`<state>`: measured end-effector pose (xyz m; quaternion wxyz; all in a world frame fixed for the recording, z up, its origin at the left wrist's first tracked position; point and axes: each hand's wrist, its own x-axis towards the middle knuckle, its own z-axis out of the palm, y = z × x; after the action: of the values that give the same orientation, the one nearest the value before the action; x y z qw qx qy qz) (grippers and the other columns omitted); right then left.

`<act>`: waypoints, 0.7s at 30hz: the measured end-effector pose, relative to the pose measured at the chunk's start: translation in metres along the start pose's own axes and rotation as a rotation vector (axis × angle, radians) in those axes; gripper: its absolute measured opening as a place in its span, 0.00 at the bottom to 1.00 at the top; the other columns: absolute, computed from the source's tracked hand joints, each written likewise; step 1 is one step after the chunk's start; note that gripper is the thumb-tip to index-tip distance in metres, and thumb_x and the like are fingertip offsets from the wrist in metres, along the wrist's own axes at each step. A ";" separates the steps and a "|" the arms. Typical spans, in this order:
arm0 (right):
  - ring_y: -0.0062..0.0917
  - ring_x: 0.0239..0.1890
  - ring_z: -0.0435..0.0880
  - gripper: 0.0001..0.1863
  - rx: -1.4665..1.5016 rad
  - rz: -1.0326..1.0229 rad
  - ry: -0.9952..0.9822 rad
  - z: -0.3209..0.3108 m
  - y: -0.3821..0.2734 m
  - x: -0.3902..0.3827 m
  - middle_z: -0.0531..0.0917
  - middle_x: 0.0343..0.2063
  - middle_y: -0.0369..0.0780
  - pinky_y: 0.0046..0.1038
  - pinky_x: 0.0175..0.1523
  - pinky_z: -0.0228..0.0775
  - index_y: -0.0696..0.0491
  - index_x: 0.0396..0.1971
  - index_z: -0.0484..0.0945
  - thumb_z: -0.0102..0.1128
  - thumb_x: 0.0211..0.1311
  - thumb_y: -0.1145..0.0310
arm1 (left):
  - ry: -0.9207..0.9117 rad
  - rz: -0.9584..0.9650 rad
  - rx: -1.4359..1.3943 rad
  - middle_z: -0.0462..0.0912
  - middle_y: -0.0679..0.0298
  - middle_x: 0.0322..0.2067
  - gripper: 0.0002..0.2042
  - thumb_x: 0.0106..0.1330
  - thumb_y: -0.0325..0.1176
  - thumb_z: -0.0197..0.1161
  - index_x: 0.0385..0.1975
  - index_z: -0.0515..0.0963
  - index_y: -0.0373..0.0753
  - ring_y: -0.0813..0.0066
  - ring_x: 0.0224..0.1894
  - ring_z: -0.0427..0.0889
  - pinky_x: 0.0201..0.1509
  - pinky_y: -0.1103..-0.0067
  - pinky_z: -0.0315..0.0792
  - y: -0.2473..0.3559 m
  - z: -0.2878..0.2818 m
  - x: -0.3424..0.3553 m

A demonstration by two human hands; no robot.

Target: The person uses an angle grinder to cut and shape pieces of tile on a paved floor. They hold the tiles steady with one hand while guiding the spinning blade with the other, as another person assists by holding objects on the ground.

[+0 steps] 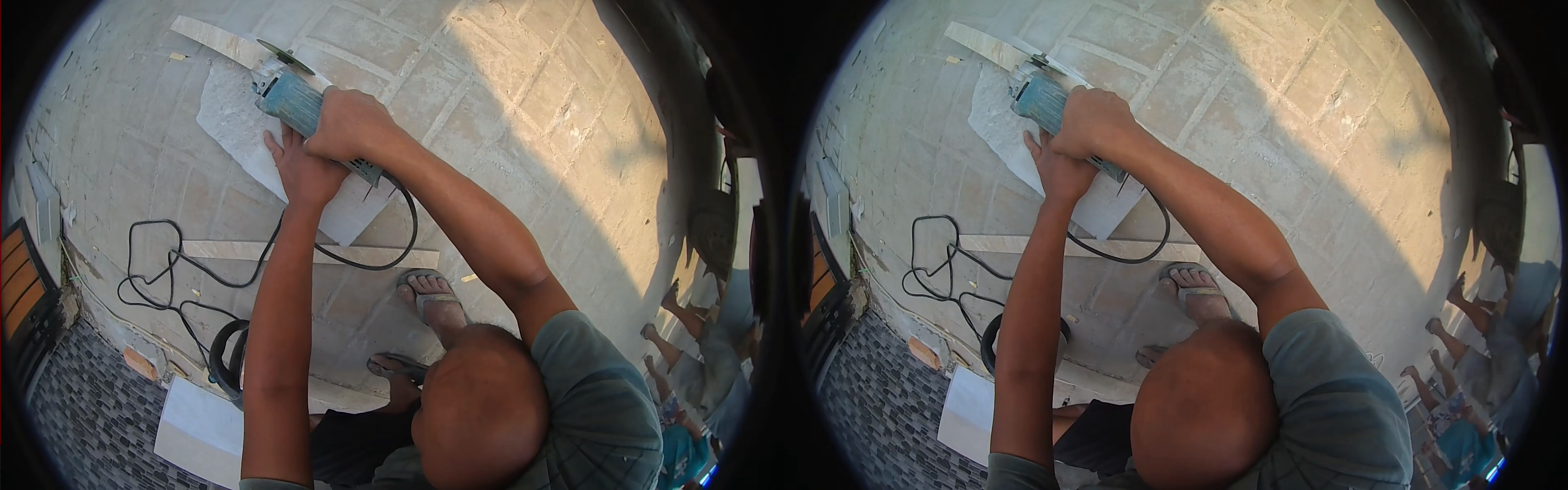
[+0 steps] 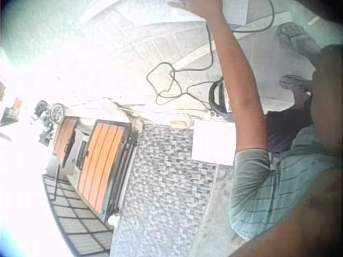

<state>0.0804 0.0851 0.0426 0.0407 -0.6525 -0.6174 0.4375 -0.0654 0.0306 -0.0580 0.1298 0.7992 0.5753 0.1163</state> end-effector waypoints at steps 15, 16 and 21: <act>0.52 0.45 0.90 0.33 -0.006 -0.004 -0.002 0.002 0.006 -0.005 0.88 0.38 0.61 0.41 0.51 0.83 0.70 0.44 0.81 0.72 0.43 0.57 | 0.015 0.001 -0.044 0.71 0.50 0.72 0.33 0.62 0.48 0.70 0.68 0.75 0.44 0.46 0.80 0.56 0.81 0.41 0.31 0.000 -0.002 -0.001; 0.52 0.44 0.90 0.33 -0.007 -0.001 0.005 0.002 0.007 -0.006 0.88 0.38 0.61 0.41 0.51 0.83 0.70 0.44 0.81 0.72 0.43 0.57 | 0.003 -0.002 -0.049 0.71 0.50 0.72 0.34 0.62 0.48 0.70 0.68 0.75 0.43 0.46 0.80 0.56 0.81 0.41 0.31 0.001 -0.002 -0.001; 0.47 0.49 0.91 0.28 -0.030 0.050 -0.026 -0.003 0.000 -0.012 0.89 0.41 0.56 0.39 0.55 0.83 0.64 0.45 0.83 0.71 0.45 0.60 | 0.020 -0.002 -0.066 0.71 0.50 0.71 0.36 0.61 0.50 0.71 0.69 0.74 0.43 0.46 0.80 0.56 0.81 0.40 0.32 0.000 -0.002 -0.002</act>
<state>0.0834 0.0767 0.0505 0.0119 -0.6624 -0.6079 0.4377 -0.0669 0.0286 -0.0559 0.1507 0.7928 0.5730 0.1430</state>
